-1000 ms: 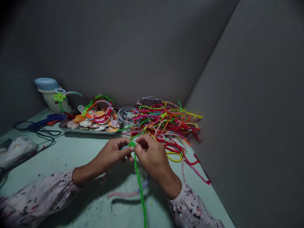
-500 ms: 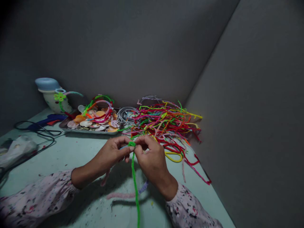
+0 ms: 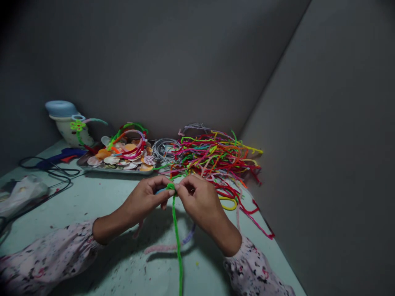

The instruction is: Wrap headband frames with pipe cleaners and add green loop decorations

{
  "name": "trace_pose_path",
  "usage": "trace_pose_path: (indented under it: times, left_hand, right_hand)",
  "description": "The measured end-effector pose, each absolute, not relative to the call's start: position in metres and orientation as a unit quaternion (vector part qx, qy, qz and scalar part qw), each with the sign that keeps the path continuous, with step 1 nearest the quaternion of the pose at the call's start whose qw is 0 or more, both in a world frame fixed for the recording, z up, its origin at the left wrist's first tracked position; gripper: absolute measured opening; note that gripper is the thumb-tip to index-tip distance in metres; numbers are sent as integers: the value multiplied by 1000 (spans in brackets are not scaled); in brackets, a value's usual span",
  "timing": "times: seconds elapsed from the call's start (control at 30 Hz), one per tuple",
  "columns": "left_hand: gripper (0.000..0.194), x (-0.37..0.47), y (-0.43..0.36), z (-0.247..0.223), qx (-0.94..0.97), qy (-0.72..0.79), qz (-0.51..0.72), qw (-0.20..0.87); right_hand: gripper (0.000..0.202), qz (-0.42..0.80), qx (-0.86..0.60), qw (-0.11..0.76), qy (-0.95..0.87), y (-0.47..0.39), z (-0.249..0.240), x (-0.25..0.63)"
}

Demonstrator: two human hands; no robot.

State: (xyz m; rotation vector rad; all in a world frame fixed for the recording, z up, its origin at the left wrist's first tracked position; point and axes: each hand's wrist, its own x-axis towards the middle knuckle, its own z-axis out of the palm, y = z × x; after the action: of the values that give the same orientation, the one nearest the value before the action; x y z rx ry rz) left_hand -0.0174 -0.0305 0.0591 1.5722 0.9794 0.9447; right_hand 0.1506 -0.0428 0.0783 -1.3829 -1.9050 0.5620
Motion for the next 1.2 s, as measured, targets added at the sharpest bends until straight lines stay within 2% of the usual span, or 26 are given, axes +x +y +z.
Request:
trace_pose_path:
  times: [0.27, 0.6, 0.87, 1.07, 1.2]
  left_hand:
    - [8, -17, -31, 56, 669, 396, 398, 488]
    - [9, -17, -33, 56, 673, 394, 402, 479]
    - [15, -17, -29, 61, 662, 396, 354, 528]
    - [16, -18, -29, 59, 665, 403, 351, 522]
    - [15, -17, -29, 54, 680, 402, 352, 502]
  right_hand:
    - [17, 230, -534, 365, -727, -45, 79, 145]
    - [19, 392, -514, 398, -650, -37, 71, 148]
    - [21, 357, -531, 384, -665, -36, 73, 148]
    - [15, 327, -518, 399, -683, -38, 73, 148]
    - [17, 324, -506, 371, -708, -38, 73, 151]
